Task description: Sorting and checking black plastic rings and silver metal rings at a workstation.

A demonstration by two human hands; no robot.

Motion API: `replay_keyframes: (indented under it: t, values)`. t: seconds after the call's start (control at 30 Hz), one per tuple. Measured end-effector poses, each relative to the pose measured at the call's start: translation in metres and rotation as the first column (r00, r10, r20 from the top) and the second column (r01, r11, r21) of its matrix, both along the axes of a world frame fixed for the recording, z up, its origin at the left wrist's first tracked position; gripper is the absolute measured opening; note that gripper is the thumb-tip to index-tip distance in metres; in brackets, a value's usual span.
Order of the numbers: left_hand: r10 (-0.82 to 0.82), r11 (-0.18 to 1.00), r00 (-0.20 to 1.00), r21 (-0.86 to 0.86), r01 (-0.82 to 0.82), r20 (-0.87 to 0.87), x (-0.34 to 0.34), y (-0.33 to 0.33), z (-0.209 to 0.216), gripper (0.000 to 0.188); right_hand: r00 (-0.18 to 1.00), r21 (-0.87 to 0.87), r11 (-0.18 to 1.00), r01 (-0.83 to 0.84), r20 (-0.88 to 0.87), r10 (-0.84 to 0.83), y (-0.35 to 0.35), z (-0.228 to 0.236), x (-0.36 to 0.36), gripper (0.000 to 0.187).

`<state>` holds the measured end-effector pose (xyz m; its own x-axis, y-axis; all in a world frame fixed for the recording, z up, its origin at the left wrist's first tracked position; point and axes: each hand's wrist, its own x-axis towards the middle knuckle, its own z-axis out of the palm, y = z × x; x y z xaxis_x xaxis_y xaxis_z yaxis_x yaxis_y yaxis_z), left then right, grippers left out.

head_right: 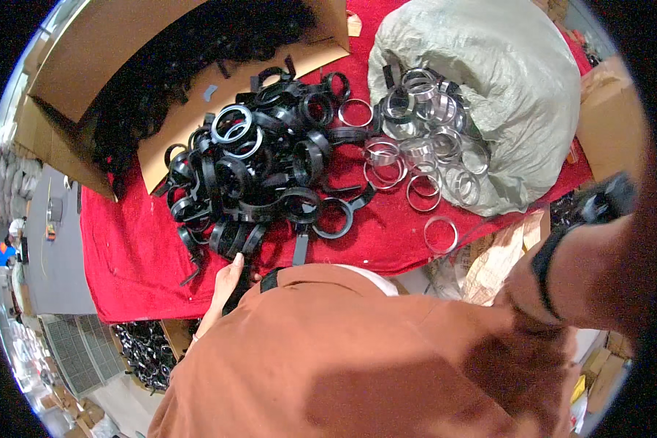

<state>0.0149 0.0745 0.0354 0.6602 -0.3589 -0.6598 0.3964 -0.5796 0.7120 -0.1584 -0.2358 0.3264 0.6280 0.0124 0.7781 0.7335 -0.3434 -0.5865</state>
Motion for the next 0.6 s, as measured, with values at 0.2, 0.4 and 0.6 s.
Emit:
replay_keyframes:
  t: [0.2, 0.4, 0.6]
  values:
    - [-0.387, 0.871, 0.825, 0.455, 0.182, 0.411, 0.003, 0.036, 0.052, 0.052, 0.798, -0.234, 0.762, -0.603, -0.176, 0.577, 0.072, -0.029, 0.033, 0.042]
    - [0.300, 0.765, 0.831, -0.639, 0.084, 0.469, 0.059, 0.026, 0.185, 0.051, 0.821, -0.224, 0.794, -0.565, -0.246, 0.515, 0.066, -0.031, 0.046, 0.041]
    - [0.051, 0.557, 0.740, -0.634, 0.536, 0.671, 0.008, -0.055, 0.301, 0.045, 0.808, -0.180, 0.793, -0.582, -0.241, 0.538, 0.055, -0.030, 0.044, 0.040]
